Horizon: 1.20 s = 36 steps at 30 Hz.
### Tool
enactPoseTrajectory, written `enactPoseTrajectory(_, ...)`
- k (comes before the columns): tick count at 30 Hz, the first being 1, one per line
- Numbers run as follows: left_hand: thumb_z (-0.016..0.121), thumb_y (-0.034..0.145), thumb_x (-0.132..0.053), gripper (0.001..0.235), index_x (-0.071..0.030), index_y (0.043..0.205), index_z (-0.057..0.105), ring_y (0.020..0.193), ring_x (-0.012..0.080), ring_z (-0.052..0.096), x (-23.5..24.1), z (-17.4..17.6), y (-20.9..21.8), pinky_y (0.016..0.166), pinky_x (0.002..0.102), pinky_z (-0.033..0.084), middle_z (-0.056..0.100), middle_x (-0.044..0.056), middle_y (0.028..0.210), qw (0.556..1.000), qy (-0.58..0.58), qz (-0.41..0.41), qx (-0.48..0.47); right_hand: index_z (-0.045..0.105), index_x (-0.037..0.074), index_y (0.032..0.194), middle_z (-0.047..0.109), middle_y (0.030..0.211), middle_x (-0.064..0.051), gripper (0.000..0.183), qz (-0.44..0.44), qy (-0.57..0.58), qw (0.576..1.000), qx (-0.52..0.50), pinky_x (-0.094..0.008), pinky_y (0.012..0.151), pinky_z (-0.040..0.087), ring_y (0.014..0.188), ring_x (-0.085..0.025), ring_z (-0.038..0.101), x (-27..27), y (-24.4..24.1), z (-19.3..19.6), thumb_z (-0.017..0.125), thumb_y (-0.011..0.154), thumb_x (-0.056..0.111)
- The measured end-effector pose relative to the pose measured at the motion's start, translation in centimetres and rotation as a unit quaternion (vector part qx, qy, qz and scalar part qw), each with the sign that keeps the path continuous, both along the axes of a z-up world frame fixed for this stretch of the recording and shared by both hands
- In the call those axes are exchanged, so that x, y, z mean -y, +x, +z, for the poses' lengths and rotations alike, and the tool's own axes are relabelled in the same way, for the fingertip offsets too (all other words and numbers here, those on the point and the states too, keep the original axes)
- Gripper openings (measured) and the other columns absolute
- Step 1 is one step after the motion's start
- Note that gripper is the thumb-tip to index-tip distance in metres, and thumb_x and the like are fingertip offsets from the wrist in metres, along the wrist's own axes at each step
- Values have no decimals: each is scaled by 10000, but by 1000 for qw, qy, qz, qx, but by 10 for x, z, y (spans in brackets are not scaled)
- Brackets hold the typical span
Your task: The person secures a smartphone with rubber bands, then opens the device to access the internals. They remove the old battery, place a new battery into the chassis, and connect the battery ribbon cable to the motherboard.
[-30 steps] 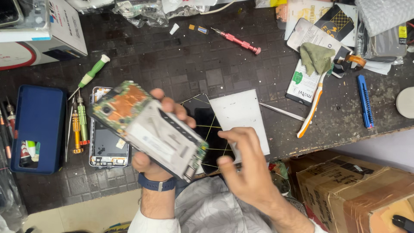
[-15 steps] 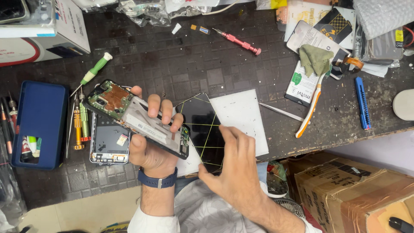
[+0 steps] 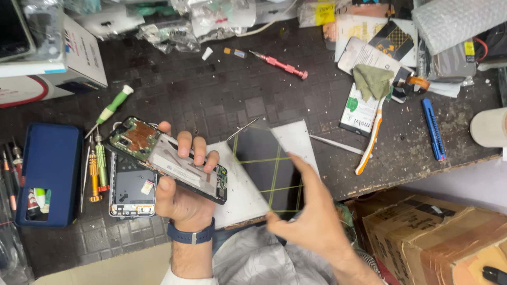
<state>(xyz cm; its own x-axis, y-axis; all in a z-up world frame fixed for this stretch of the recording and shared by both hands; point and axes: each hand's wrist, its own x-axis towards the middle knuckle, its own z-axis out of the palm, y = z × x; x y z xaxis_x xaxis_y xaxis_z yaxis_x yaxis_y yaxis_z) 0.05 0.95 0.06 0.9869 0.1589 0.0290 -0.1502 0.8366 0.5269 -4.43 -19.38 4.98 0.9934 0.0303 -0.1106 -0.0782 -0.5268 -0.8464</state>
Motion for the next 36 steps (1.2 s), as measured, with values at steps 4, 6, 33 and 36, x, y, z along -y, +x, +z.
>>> enactPoseTrajectory(4, 836, 825, -428, 824, -125, 1475, 430, 855, 119, 429, -2, -4, -3, 726, 284, 421, 446, 0, 1012, 1000, -8, -10, -9, 426, -37, 1513, 540, 1448, -160, 976, -60, 143, 986, 65, -417, 1223, 323, 1416, -307, 478, 38, 3, -3, 806, 629, 126)
enactPoseTrajectory(6, 828, 829, -434, 823, -119, 1476, 430, 868, 125, 432, -2, -3, -1, 722, 285, 421, 451, 8, 1027, 1000, -8, -11, -10, 456, -12, 1458, 566, 1350, -118, 884, -110, 165, 975, 102, -365, 1176, 377, 1346, -254, 525, 62, 16, 7, 788, 648, 107)
enactPoseTrajectory(33, 825, 814, -353, 871, -76, 1523, 402, 931, 163, 472, -5, -7, 8, 766, 324, 444, 461, 34, 1051, 999, -41, 0, -20, 556, -16, 1364, 587, 1319, -158, 589, 63, -329, 933, 131, -391, 932, 511, 1111, -238, 577, 193, 251, 5, 770, 867, 216)
enactPoseTrajectory(36, 827, 826, -354, 870, -68, 1532, 404, 935, 163, 473, -5, -6, 10, 759, 325, 440, 460, 36, 1048, 999, -40, -3, -17, 563, -19, 1354, 586, 1323, -168, 582, 68, -335, 931, 131, -401, 938, 508, 1119, -251, 576, 201, 253, 3, 777, 879, 241)
